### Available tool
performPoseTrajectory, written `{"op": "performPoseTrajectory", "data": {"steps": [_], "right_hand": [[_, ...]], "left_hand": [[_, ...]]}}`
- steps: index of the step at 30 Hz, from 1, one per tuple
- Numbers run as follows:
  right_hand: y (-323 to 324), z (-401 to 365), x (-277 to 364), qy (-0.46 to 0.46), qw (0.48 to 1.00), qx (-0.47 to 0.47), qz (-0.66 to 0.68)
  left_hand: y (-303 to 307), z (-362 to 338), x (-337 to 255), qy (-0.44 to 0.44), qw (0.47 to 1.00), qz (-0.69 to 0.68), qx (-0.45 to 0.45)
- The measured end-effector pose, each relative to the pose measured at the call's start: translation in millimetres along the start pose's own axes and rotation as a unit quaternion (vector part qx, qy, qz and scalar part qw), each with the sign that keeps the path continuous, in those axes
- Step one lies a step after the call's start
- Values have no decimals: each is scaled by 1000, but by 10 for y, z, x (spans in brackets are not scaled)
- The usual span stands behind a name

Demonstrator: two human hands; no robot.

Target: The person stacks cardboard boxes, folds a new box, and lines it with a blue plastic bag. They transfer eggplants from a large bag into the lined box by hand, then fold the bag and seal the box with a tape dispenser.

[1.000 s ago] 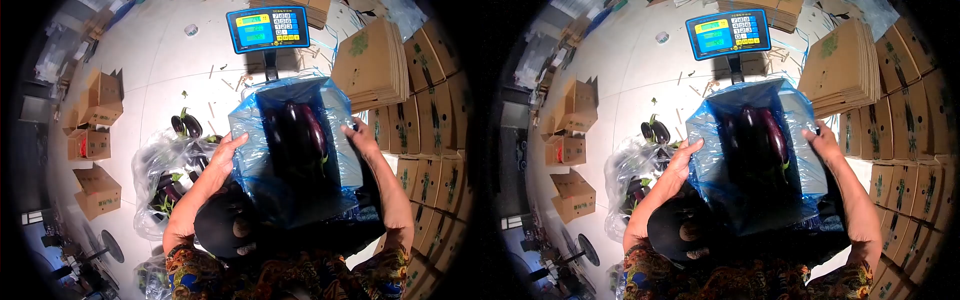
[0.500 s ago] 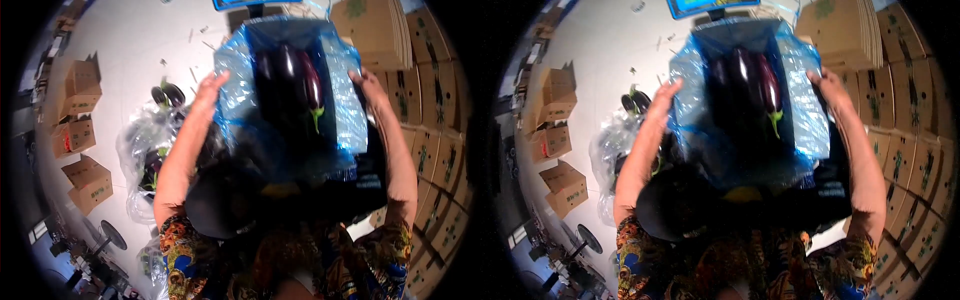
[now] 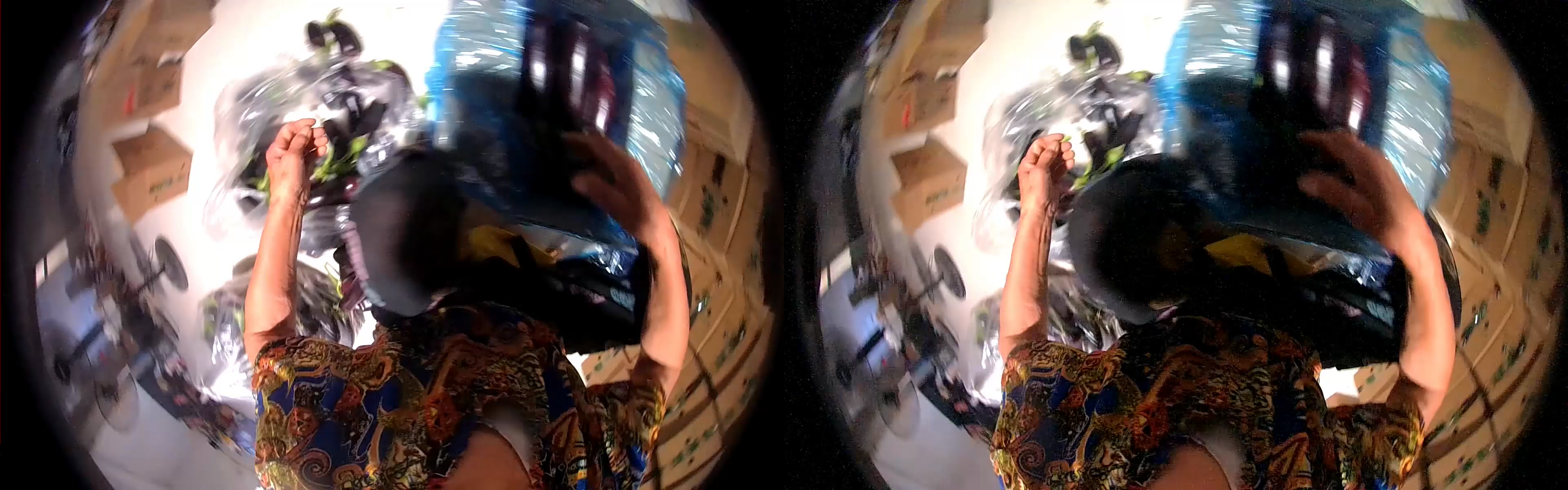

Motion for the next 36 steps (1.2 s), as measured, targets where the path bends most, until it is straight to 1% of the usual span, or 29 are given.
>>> {"op": "performPoseTrajectory", "data": {"steps": [1, 2, 5, 6, 7, 9, 10, 11, 13, 14, 15, 16, 17, 19, 20, 23, 25, 26, 27, 28, 29, 30, 31, 32, 33, 35, 36], "right_hand": [[-76, 11, -13, 7, 996, 30, -87], [-145, 28, 40, 3, 996, 49, -81], [-282, 36, 147, -24, 997, 73, -31], [-301, 35, 152, -38, 996, 76, -8], [-244, 92, 155, -60, 992, 116, 4], [-241, 91, 341, -102, 976, 190, 5], [-323, 91, 411, -67, 978, 193, -32], [-407, 71, 478, -32, 978, 193, -69], [-495, 91, 492, 24, 973, 193, -122], [-529, 112, 440, 47, 970, 193, -139], [-553, 136, 431, 71, 967, 191, -155], [-587, 143, 468, 60, 969, 187, -152], [-611, 144, 487, 79, 965, 188, -164], [-681, 137, 499, 116, 957, 190, -185], [-745, 131, 511, 123, 960, 174, -184], [-755, 120, 533, 156, 949, 168, -218], [-768, 112, 510, 155, 951, 144, -224], [-773, 99, 489, 152, 953, 127, -227], [-787, 101, 481, 173, 943, 136, -251], [-777, 106, 467, 185, 933, 139, -275], [-728, 62, 421, 187, 924, 135, -304], [-717, 7, 384, 209, 909, 116, -340], [-726, -34, 331, 230, 892, 98, -378], [-782, -94, 259, 250, 874, 51, -414], [-834, -142, 217, 274, 852, 9, -446], [-834, -199, 229, 286, 863, -12, -417], [-831, -220, 242, 302, 866, -17, -398]], "left_hand": [[199, -28, 12, -22, 1000, 3, -18], [409, -70, 23, -41, 998, -1, -39], [965, -233, 108, -43, 995, 8, -93], [1073, -291, 167, -37, 992, 13, -117], [1128, -248, 275, -15, 989, 8, -145], [1332, -235, 524, -68, 991, 72, -91], [1364, -250, 582, -92, 980, 151, -95], [1403, -220, 717, -101, 971, 197, -86], [1161, -241, 748, -179, 922, 326, -108], [1039, -281, 729, -136, 920, 357, -90], [902, -294, 703, -166, 900, 397, -73], [825, -269, 742, -192, 889, 412, -56], [773, -238, 802, -216, 877, 427, -39], [742, -159, 927, -284, 841, 458, -57], [781, -89, 1014, -251, 830, 490, -91], [961, 152, 1213, -175, 761, 623, -59], [977, 245, 1338, -159, 657, 737, 15], [960, 360, 1390, -131, 613, 778, 49], [907, 482, 1443, -107, 564, 814, 86], [812, 533, 1364, -127, 533, 831, 98], [693, 591, 1309, -77, 541, 827, 128], [721, 650, 1323, -132, 537, 817, 163], [636, 594, 1220, -151, 530, 818, 165], [632, 619, 1191, -150, 526, 816, 187], [563, 581, 1048, -120, 537, 814, 185], [611, 625, 867, -108, 702, 696, 107], [547, 523, 573, -92, 826, 548, 93]]}}
Point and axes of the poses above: each hand's wrist, its own z-axis towards the middle knuckle, its own y-axis out of the back of the hand, x = y × z, the point moved 2 cm from there along z, towards the middle knuckle
